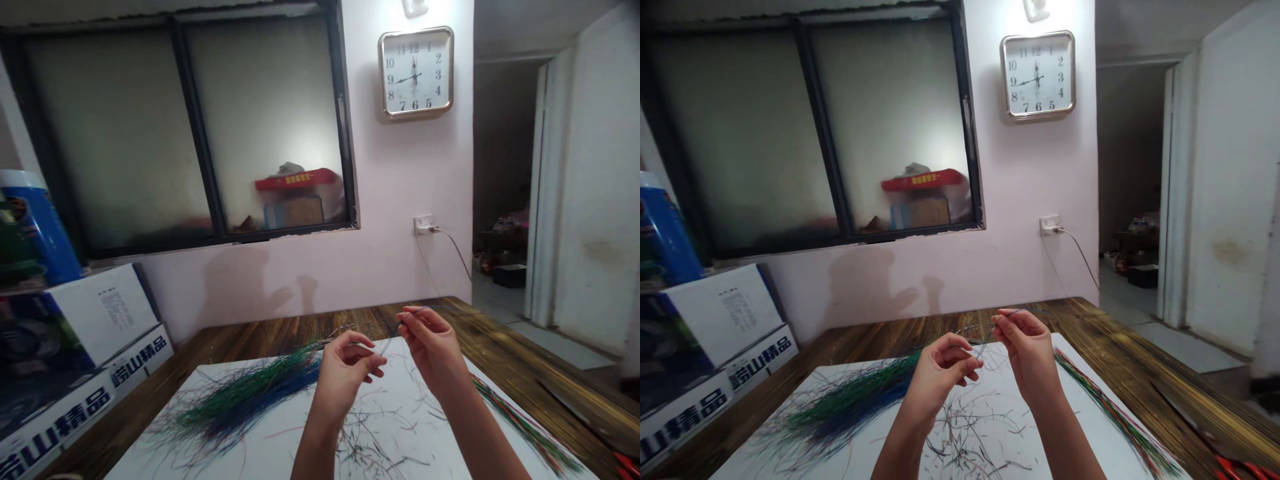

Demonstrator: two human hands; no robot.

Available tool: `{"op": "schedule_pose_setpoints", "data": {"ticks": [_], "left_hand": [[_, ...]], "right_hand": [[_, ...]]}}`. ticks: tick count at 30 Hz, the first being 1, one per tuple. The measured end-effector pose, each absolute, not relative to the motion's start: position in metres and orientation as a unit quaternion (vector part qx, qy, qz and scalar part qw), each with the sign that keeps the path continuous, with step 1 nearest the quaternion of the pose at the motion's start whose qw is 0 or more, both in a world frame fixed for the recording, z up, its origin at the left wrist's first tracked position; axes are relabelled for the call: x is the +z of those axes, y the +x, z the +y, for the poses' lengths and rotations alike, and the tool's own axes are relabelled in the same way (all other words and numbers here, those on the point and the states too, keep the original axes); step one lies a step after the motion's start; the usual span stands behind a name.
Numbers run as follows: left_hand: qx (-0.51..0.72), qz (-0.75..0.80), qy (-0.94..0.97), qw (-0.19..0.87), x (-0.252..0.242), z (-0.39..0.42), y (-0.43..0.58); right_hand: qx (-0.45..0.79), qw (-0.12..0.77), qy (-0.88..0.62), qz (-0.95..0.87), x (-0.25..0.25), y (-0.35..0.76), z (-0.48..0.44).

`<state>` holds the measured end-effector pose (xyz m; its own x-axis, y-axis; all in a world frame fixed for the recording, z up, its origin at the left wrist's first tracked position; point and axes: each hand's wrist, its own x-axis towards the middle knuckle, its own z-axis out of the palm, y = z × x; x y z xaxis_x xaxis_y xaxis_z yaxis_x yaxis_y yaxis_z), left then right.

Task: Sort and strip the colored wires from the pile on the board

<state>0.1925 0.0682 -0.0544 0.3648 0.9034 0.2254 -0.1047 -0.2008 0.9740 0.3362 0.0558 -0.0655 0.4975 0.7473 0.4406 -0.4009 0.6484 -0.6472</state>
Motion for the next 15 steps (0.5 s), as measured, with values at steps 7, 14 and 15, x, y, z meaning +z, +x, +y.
{"op": "schedule_pose_setpoints", "data": {"ticks": [7, 14, 15], "left_hand": [[0.483, 0.339, 0.626, 0.511, -0.0559, 0.0719, 0.1905], [0.506, 0.357, 0.629, 0.471, -0.0557, 0.0745, 0.1902], [0.498, 0.359, 0.633, 0.471, -0.0560, 0.0752, 0.1895]], "right_hand": [[0.291, 0.834, -0.288, -0.371, -0.0636, 0.3411, 0.0526], [0.253, 0.852, -0.309, -0.337, -0.0653, 0.3391, 0.0548], [0.259, 0.856, -0.300, -0.332, -0.0652, 0.3396, 0.0548]]}}
